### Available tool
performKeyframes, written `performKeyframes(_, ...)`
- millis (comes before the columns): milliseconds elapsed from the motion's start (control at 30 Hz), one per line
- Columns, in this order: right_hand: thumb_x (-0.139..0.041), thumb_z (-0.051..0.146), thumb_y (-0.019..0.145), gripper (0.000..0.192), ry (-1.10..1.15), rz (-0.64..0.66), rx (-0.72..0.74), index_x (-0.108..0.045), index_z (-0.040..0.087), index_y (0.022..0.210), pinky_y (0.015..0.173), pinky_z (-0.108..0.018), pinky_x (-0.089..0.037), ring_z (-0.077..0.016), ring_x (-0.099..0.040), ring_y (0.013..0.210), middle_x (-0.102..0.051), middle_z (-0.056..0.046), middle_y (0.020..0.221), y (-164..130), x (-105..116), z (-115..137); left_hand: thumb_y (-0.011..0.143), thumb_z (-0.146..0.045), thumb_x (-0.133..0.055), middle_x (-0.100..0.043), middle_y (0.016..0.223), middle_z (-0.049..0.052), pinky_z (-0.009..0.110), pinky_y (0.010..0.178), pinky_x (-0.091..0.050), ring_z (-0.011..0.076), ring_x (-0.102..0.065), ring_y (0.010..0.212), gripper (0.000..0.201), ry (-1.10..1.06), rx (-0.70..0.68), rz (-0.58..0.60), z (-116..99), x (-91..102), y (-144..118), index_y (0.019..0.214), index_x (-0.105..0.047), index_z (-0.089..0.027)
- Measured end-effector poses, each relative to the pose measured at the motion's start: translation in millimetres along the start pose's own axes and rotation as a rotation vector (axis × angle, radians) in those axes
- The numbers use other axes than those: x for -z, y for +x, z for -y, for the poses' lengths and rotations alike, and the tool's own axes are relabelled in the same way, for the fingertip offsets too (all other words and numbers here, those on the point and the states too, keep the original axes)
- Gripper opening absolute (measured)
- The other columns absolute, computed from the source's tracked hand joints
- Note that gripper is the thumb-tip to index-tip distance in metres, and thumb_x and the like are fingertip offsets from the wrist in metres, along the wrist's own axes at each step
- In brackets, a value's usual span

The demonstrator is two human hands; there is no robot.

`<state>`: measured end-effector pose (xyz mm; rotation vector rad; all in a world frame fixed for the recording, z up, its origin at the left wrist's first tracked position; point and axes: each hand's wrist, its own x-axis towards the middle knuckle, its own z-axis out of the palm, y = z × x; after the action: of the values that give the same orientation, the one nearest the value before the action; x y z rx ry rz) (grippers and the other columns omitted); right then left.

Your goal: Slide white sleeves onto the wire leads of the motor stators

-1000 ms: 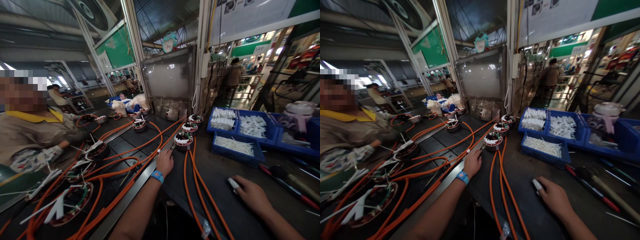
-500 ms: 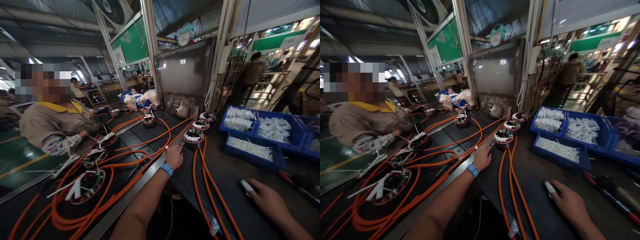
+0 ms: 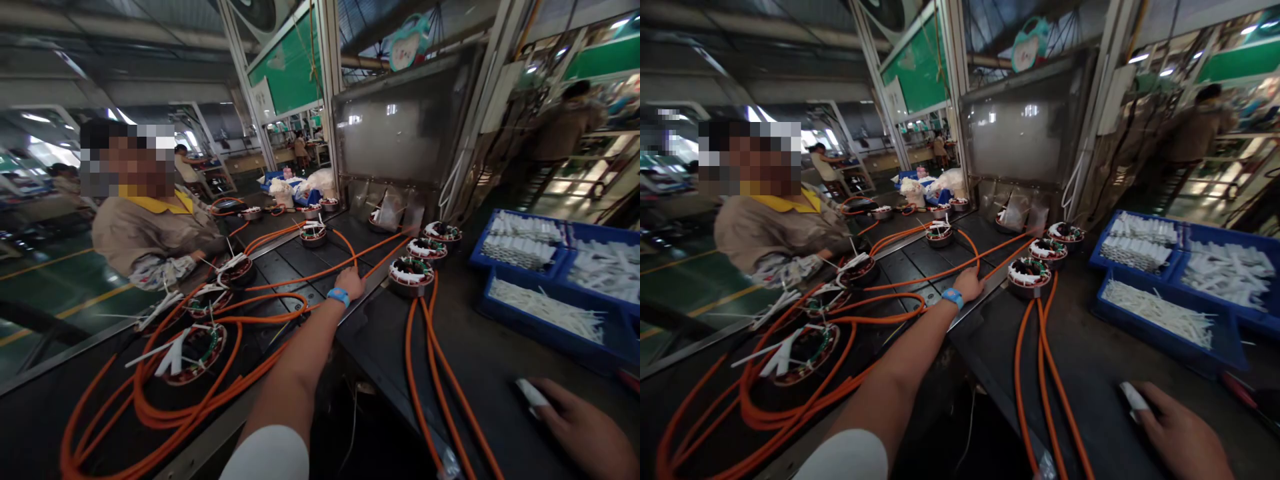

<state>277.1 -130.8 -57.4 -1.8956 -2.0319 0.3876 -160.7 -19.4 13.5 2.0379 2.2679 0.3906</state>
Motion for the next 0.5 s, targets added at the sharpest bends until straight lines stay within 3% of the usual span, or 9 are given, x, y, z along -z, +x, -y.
performKeyframes(100,-0.045,0.052,0.065,0.05,0.05,0.123,-0.077,-0.069,0.026,0.101,0.06,-0.032,-0.052,-0.0272,-0.067,0.079,-0.071,-0.005,0.096,0,3,4,0.088,-0.038,-0.052,-0.053,0.121,0.01,0.046,0.093,-0.043,0.0232,-0.052,0.11,0.037,0.013,0.026,0.021,8,-3.0,2,0.117,-0.052,-0.015)
performKeyframes(333,-0.041,0.051,0.068,0.048,0.078,0.102,-0.06,-0.068,0.025,0.098,0.063,-0.032,-0.052,-0.0264,-0.067,0.079,-0.071,-0.004,0.094,-4,13,22,0.088,-0.053,-0.041,-0.049,0.13,0.016,0.048,0.099,-0.036,0.0278,-0.046,0.12,0.055,0.054,0.125,0.06,14,-9.5,24,0.122,-0.051,-0.011)
performKeyframes(400,-0.041,0.05,0.068,0.048,0.078,0.111,-0.07,-0.068,0.026,0.099,0.066,-0.032,-0.052,-0.026,-0.067,0.081,-0.071,-0.004,0.095,-4,12,21,0.088,-0.056,-0.036,-0.046,0.133,0.021,0.047,0.101,-0.034,0.0311,-0.042,0.124,0.063,0.065,0.148,0.021,14,-10.2,30,0.126,-0.047,-0.007)
performKeyframes(500,-0.044,0.05,0.067,0.048,0.075,0.134,-0.078,-0.068,0.027,0.102,0.067,-0.031,-0.052,-0.0255,-0.066,0.085,-0.07,-0.003,0.1,-4,6,12,0.089,-0.051,-0.037,-0.03,0.145,0.021,0.048,0.109,-0.022,0.0329,-0.025,0.134,0.067,0.093,0.152,-0.113,17,0.8,40,0.138,-0.031,-0.006)
